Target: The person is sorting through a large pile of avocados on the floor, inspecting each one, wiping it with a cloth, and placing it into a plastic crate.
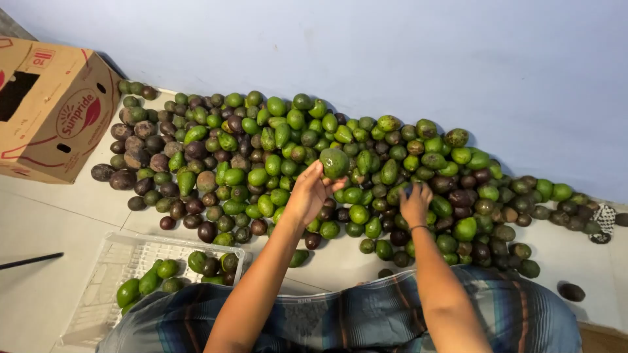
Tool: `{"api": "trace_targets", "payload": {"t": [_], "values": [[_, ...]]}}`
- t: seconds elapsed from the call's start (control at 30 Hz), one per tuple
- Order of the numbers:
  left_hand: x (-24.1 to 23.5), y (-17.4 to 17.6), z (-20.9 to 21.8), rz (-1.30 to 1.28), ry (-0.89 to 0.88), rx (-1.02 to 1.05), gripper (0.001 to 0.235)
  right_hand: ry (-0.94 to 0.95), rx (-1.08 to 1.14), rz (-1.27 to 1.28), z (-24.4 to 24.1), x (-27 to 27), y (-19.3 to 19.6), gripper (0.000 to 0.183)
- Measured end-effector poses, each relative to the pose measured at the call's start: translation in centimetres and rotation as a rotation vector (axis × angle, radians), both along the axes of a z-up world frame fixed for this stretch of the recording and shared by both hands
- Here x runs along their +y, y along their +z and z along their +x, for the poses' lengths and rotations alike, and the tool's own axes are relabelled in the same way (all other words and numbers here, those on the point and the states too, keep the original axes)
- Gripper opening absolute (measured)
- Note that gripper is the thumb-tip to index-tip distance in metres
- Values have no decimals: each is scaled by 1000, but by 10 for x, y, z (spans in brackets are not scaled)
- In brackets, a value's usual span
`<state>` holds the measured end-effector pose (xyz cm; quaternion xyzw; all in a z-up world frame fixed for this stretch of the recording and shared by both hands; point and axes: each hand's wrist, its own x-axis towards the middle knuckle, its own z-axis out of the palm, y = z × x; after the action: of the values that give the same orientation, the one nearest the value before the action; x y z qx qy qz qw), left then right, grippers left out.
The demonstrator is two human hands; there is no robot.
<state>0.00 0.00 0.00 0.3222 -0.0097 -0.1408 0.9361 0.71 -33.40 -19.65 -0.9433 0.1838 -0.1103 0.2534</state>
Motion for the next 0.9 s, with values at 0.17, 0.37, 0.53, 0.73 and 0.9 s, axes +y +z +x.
{"api": "trace_targets", "payload": {"t": [0.17, 0.37, 0.53, 0.73, 0.9], "values": [[1, 11, 0, 34, 87, -32, 44, -41, 318, 174, 10, -30, -49, 75], [7, 50, -10, 591, 212, -388, 58, 425, -161, 746, 14, 114, 198, 55], [12, 67, -16, 779, 263, -585, 59, 911, -292, 943, -13, 160, 269, 78], [13, 66, -23, 814, 286, -564, 59, 849, -285, 727, -20, 172, 271, 65], [18, 37, -8, 752, 259, -365, 71, 823, -306, 633, -17, 191, 251, 61]]}}
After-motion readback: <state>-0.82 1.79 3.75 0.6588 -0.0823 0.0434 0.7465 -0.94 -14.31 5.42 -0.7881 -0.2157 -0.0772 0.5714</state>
